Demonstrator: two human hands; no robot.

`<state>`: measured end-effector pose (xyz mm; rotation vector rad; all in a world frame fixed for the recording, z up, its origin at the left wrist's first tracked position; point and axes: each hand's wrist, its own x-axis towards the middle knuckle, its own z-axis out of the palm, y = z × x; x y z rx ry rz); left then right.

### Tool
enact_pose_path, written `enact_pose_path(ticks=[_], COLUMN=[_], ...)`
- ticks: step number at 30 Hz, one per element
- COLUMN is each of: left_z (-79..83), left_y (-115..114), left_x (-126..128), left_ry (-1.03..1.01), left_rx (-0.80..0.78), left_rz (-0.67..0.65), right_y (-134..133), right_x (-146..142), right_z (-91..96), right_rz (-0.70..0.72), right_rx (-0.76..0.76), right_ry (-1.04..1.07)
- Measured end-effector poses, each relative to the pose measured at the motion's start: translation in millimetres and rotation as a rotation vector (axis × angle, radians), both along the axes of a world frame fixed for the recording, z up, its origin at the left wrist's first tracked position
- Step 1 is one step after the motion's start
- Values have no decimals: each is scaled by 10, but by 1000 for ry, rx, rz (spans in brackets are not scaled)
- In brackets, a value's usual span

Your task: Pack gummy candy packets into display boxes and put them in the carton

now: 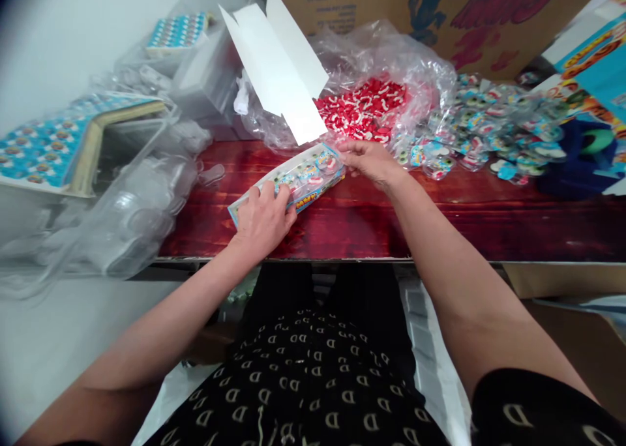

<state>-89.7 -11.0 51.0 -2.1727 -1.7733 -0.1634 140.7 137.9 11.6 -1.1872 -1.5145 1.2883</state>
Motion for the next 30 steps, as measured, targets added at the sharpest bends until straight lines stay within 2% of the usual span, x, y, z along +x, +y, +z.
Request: enact_pose_path(ticks=[6, 11, 13, 16, 18, 22, 24, 27, 30], left_z=[-24, -37, -42, -47, -42, -5, 14, 26, 38], left_y=[-7, 1, 3, 3, 1, -10, -15, -20, -36], left_x=[-40, -31, -29, -31, -32, -19, -10, -1, -5], left_ry=[-32, -23, -33, -51, -44, -1, 22, 64, 61], left_rx=[-17, -18, -18, -7, -6, -39, -47, -42, -30], left_rz=[-38, -37, -35, -31, -26, -8, 9, 21, 0], right_y=[-20, -19, -66, -240, -406, -685, -738, -725, -680], right_x=[-67, -63, -77, -147, -223, -374, -421, -455, -473], right_z=[-17, -11, 21, 122, 190, 196, 141, 75, 67], right_rz=[-29, -69, -114, -152, -62, 239, 265, 217, 212], right_rx=[17, 97, 205, 449, 593, 851, 980, 1101, 1132], right_ry=[9, -116, -198, -295, -317, -414, -499, -589, -623])
